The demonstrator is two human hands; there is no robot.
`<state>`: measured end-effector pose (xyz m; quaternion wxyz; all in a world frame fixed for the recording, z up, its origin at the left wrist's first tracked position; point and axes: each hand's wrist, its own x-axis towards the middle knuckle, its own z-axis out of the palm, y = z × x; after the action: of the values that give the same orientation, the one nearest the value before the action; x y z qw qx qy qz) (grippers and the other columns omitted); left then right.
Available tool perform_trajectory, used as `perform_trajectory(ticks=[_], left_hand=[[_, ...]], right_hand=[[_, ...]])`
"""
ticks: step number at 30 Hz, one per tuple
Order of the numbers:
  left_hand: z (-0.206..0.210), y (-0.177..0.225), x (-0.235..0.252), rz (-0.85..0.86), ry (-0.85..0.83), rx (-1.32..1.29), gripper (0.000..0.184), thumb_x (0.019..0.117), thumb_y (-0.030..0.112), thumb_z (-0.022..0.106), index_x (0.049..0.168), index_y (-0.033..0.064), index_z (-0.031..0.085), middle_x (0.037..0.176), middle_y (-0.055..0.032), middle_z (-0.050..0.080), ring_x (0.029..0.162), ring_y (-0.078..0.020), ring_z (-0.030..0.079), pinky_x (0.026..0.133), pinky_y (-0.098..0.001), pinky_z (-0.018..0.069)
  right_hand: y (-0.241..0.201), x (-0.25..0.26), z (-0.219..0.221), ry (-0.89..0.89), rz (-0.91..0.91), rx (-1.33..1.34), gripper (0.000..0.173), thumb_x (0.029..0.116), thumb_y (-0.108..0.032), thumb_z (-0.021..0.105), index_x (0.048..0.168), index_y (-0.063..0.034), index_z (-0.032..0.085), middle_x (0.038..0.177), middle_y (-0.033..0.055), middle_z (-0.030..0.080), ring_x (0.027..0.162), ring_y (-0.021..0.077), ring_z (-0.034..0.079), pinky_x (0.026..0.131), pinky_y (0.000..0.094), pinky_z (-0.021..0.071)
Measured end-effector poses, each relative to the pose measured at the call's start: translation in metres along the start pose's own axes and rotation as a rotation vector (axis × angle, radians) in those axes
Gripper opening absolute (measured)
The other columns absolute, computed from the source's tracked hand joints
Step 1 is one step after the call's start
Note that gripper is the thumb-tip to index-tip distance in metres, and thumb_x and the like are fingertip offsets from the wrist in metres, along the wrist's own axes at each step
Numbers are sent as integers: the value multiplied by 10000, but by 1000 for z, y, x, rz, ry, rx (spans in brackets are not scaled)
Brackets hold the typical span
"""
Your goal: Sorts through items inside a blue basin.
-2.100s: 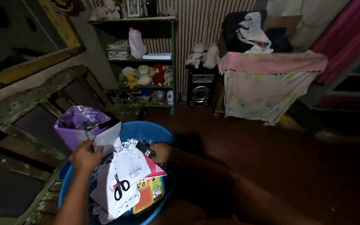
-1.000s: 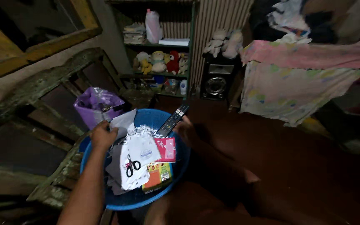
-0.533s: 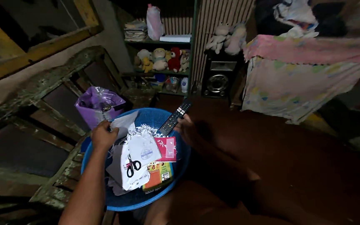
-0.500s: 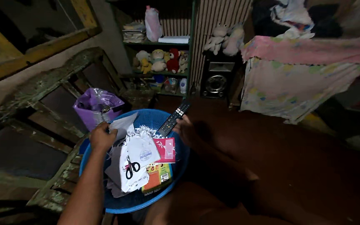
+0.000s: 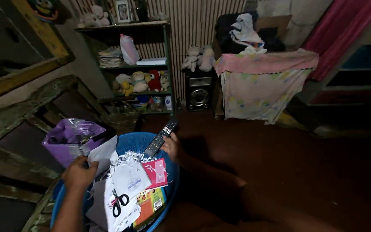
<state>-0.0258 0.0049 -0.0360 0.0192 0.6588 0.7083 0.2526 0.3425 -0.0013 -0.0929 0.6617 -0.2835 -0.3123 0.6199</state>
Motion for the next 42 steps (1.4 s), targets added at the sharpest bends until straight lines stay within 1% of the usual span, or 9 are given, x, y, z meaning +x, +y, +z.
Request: perform_trajectory(ticks=[5,9,16,21,24,31,34,38,42], left_hand=[[0,-1,0,-4,-2,10,365,920,295,697,1095,-25,700,1255,-279,644,1191,-484,598,1000,-740,414],[1,-1,-1,-13,2,7,381,921,301,697,1140,-11,702,1302,-269,634,1233,-481,581,1022,-741,402],[2,-3,0,-5,4,1,383,914,309,680,1125,-9,703,1314,-260,629,1236,-466,582,1020,-745,394],[4,-4,0,-11,-1,-21,374,921,312,680,1124,-1,705,1353,-244,617,1287,-444,558,1064,-731,370],[3,-5,1,-15,-2,-3,374,914,327,678,1106,7,710,1340,-237,624,1269,-446,567,1049,-732,380],[3,-3,0,-4,6,-1,346,915,297,677,1084,-3,711,1332,-237,631,1265,-447,570,1046,-729,383],[3,-4,0,-2,10,4,357,911,311,677,1084,0,711,1328,-230,635,1264,-444,572,1048,-726,384],[4,-5,1,-3,6,0,349,912,310,681,1088,10,717,1335,-228,632,1258,-440,578,1043,-723,393],[3,-4,1,6,10,3,353,911,310,679,1089,8,718,1326,-235,633,1252,-434,583,1044,-721,392]], right_hand=[[3,0,-2,-23,-16,22,423,1076,-143,446,1458,-6,328,1237,262,623,1052,367,693,885,525,603],[3,0,-1,-7,-10,23,403,1077,-140,443,1444,-8,340,1224,256,629,1040,369,697,879,523,605],[2,-1,-1,-6,-2,22,423,1083,-142,443,1465,-13,313,1268,262,618,1070,373,692,899,524,602],[3,1,-2,-2,0,17,443,1076,-151,448,1474,-17,309,1259,257,622,1067,364,692,897,519,601],[3,1,-2,-3,7,29,428,1077,-143,447,1465,-14,318,1261,259,618,1067,364,691,896,517,601],[2,-1,-3,-26,-5,27,411,1084,-134,435,1457,-10,314,1273,271,614,1078,378,689,907,528,598],[1,-1,-2,-20,-7,23,424,1080,-147,450,1457,-4,318,1267,270,611,1079,378,687,904,524,600],[3,1,-3,-13,-11,-7,469,1065,-163,509,1462,-2,316,1272,263,630,1082,381,693,906,526,605],[2,0,-1,-24,-12,-23,473,1065,-151,512,1465,-1,309,1250,262,652,1083,389,696,910,536,603]])
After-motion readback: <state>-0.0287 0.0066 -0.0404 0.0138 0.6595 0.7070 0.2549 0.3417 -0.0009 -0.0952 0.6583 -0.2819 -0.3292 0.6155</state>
